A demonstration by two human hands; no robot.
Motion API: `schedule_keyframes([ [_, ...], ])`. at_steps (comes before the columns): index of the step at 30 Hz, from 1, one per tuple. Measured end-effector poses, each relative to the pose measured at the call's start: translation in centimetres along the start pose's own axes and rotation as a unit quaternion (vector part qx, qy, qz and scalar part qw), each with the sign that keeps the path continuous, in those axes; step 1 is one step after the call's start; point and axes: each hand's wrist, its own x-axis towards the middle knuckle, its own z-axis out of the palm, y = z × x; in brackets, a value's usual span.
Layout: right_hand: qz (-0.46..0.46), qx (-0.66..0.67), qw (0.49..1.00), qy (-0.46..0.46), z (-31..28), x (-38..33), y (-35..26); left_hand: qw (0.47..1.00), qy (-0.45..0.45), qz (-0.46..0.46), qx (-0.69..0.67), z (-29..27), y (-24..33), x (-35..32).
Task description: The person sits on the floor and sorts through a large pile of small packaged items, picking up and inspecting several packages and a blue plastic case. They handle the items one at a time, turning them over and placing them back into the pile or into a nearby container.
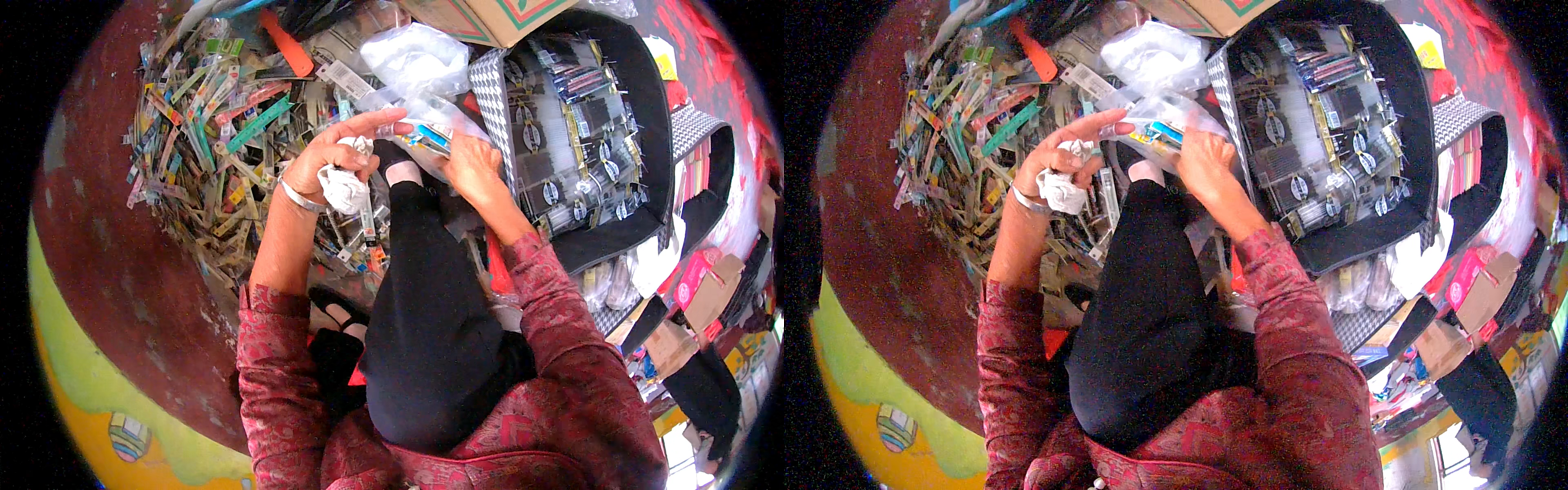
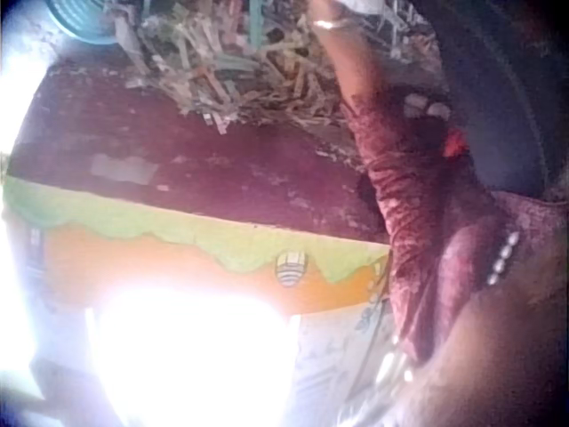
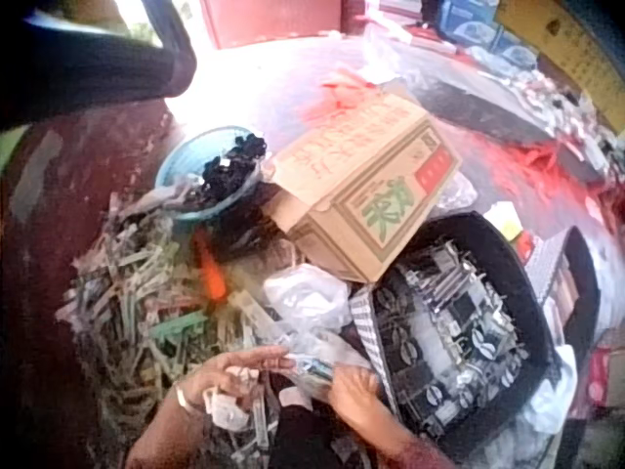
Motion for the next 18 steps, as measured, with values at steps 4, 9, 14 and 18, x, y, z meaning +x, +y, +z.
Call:
schedule_keyframes([
  [4, -0.007, -0.019, 0.999, 0.036, 0.4, -0.4, 0.8, 0.998, -0.017, -0.013, 0.055, -0.7, 0.0, -0.1],
  [9, -0.035, -0.021, 0.998, 0.053, 0.5, 0.5, -0.7, 0.995, 0.031, -0.040, 0.084, 0.7, -0.5, -0.1],
  [14, -0.073, -0.034, 0.996, 0.048, -0.1, 1.0, -1.0, 0.992, 0.056, -0.040, 0.101, 0.3, 0.1, 0.3],
  [18, -0.049, -0.039, 0.998, -0.030, -1.0, -0.2, -0.3, 0.996, 0.054, -0.004, 0.071, 0.4, 0.0, 0.1],
])
